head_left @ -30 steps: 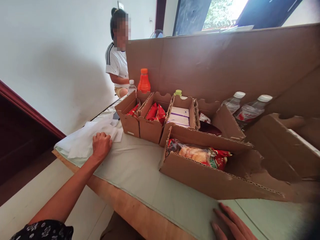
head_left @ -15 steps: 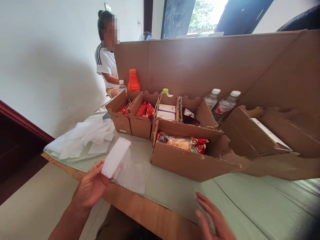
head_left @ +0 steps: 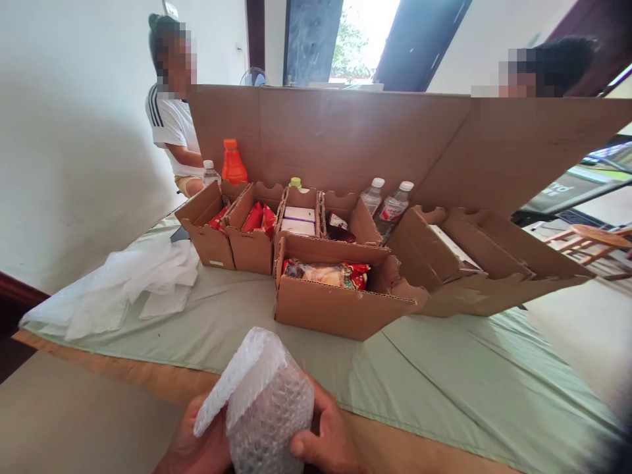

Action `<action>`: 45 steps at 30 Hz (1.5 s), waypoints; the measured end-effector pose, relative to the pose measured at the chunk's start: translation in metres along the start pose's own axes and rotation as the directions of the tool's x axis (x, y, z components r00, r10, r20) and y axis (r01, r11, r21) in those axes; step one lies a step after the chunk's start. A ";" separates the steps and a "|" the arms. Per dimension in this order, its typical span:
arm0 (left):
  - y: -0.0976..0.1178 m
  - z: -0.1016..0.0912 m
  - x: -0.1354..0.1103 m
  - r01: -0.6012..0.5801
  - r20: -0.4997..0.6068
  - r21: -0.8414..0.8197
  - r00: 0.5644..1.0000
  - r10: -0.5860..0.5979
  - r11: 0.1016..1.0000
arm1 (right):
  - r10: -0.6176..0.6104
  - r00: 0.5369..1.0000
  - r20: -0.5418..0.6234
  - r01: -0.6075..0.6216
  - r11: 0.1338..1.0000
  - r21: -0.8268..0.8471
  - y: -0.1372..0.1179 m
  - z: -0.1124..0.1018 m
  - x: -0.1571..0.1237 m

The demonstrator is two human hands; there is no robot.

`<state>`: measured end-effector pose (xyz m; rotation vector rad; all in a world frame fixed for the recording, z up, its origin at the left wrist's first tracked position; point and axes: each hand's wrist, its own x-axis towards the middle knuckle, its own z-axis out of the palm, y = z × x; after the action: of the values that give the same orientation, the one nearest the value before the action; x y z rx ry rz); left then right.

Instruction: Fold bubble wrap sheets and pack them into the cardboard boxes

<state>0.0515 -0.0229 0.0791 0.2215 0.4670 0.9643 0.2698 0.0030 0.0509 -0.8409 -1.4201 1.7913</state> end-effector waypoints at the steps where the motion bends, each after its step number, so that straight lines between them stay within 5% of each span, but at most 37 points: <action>1: 0.000 -0.004 0.002 -0.002 -0.056 0.031 0.998 0.004 1.000 | 0.030 0.998 0.053 -0.029 1.000 -0.011 -0.001 0.000 -0.002; 4: 0.004 -0.016 0.007 -0.122 -0.315 0.195 0.932 0.180 0.973 | 0.076 0.995 0.069 -0.069 0.992 -0.106 -0.009 -0.006 -0.011; 6: 0.008 -0.024 0.007 -0.247 -0.437 0.406 0.793 0.425 0.880 | 0.094 0.995 0.034 -0.088 0.986 -0.139 -0.017 -0.013 -0.017; 8: 0.010 -0.029 0.005 -0.302 -0.416 0.655 0.621 0.664 0.693 | 0.119 0.993 0.003 -0.117 0.981 -0.158 -0.027 -0.020 -0.021; 10: 0.010 -0.029 0.004 -0.242 -0.273 0.852 0.550 0.789 0.464 | 0.130 0.990 -0.051 -0.138 0.957 -0.254 -0.037 -0.025 -0.023; 14: 0.002 -0.021 0.018 -0.101 0.053 0.995 0.656 0.753 0.019 | 0.113 0.970 -0.214 -0.202 0.867 -0.455 -0.047 -0.037 -0.029; 16: -0.004 -0.017 0.033 -0.086 0.162 0.986 0.669 0.725 -0.141 | 0.114 0.959 -0.260 -0.228 0.856 -0.464 -0.047 -0.044 -0.036; 22: -0.019 -0.017 0.059 -0.092 0.386 0.869 0.741 0.549 -0.487 | 0.114 0.905 -0.410 -0.327 0.803 -0.498 -0.033 -0.058 -0.059; 27: -0.026 -0.028 0.059 -0.074 0.462 0.756 0.765 0.450 -0.651 | 0.116 0.891 -0.439 -0.303 0.871 -0.386 -0.029 -0.061 -0.064; 31: -0.033 -0.037 0.067 -0.036 0.487 0.743 0.714 0.503 -0.669 | 0.132 0.887 -0.443 -0.311 0.879 -0.362 -0.027 -0.069 -0.071; 34: -0.034 -0.037 0.072 -0.050 0.471 0.804 0.661 0.584 -0.592 | 0.138 0.888 -0.440 -0.330 0.856 -0.398 -0.020 -0.074 -0.081; 42: 0.020 -0.012 0.047 0.005 -0.048 0.998 0.751 0.658 0.068 | 0.068 0.883 -0.465 -0.300 0.843 -0.447 -0.029 -0.073 -0.089; 45: 0.047 -0.005 0.034 0.032 -0.164 0.977 0.750 0.641 0.213 | 0.000 0.878 -0.479 -0.285 0.804 -0.522 -0.046 -0.083 -0.077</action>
<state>0.0307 0.0310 0.0829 1.2600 1.6535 1.0390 0.3864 -0.0100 0.0858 -1.6171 -1.6147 1.1169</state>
